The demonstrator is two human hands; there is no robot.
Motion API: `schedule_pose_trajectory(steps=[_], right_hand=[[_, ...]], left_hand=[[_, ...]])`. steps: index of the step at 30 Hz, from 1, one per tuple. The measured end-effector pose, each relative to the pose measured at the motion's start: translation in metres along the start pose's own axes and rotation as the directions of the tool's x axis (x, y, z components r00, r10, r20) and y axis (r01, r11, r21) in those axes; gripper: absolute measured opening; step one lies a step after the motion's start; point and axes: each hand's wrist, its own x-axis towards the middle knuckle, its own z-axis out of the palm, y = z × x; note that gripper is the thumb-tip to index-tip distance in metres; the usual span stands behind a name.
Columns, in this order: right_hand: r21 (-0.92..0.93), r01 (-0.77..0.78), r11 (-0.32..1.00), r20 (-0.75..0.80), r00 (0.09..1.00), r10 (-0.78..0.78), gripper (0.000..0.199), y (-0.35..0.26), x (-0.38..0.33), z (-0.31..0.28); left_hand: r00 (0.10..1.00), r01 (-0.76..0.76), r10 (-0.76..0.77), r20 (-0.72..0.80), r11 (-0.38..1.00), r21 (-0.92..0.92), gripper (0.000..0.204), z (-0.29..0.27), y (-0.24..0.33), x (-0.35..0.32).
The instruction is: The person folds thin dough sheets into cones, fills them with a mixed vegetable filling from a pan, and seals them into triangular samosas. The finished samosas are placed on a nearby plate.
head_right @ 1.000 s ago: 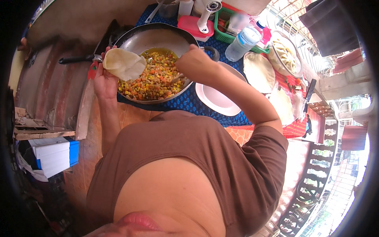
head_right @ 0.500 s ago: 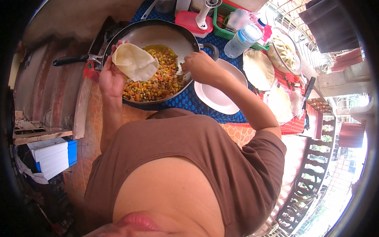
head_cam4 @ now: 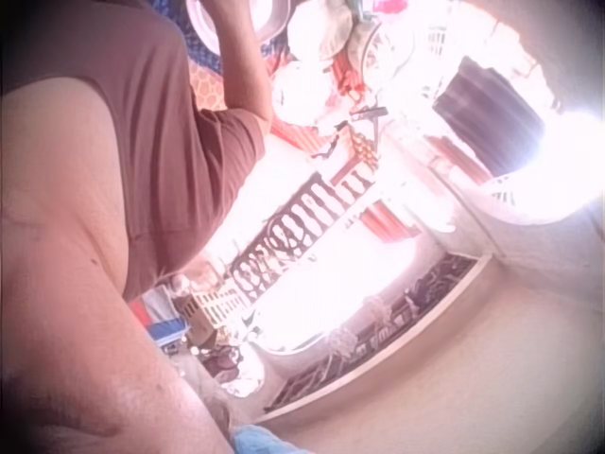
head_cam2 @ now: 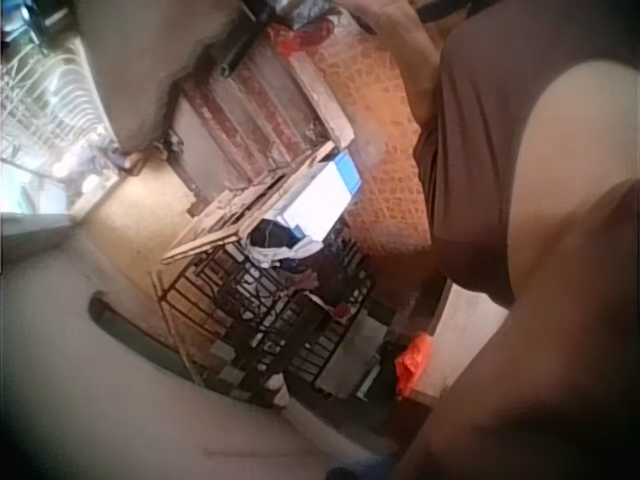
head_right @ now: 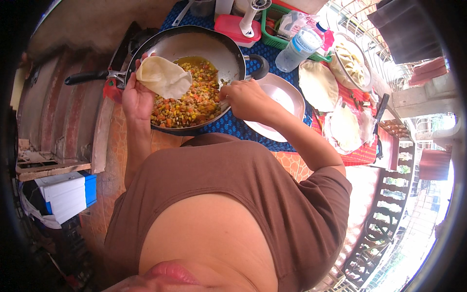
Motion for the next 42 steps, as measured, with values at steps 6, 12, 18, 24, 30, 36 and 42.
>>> schedule_pose_trajectory(steps=[6,12,18,24,30,36,42], right_hand=[[0.117,0.022,0.993,-0.042,0.999,-0.017,0.017,0.010,0.005,0.005],[0.349,-0.069,0.935,-0.045,0.995,0.090,0.018,0.010,0.008,0.005],[0.473,-0.092,0.876,-0.084,0.985,0.149,0.017,0.010,0.006,-0.005],[0.506,-0.013,0.862,-0.158,0.982,0.107,0.018,0.010,0.010,-0.035],[0.354,0.064,0.933,-0.272,0.961,0.037,0.017,-0.007,0.038,-0.049],[-0.343,0.235,0.910,-0.527,0.754,-0.393,0.022,-0.037,0.058,-0.029],[-0.485,0.246,0.839,-0.505,0.705,-0.498,0.036,-0.055,0.040,-0.030]], left_hand=[[1.000,-0.007,0.007,0.000,0.998,-0.061,0.037,-0.010,0.003,0.006],[1.000,-0.007,0.004,-0.020,0.993,-0.116,0.036,-0.019,0.007,0.009],[0.993,-0.076,0.067,-0.093,0.992,-0.096,0.036,-0.016,0.005,0.010],[0.991,-0.025,0.021,-0.134,0.999,-0.027,0.036,-0.021,-0.012,0.010],[0.978,0.147,-0.167,-0.123,0.976,-0.158,0.035,-0.013,-0.036,0.005],[0.948,0.311,-0.312,0.054,0.885,-0.347,0.039,-0.023,-0.047,0.004],[0.853,0.519,-0.384,0.352,0.690,-0.505,0.043,-0.042,-0.045,0.010]])
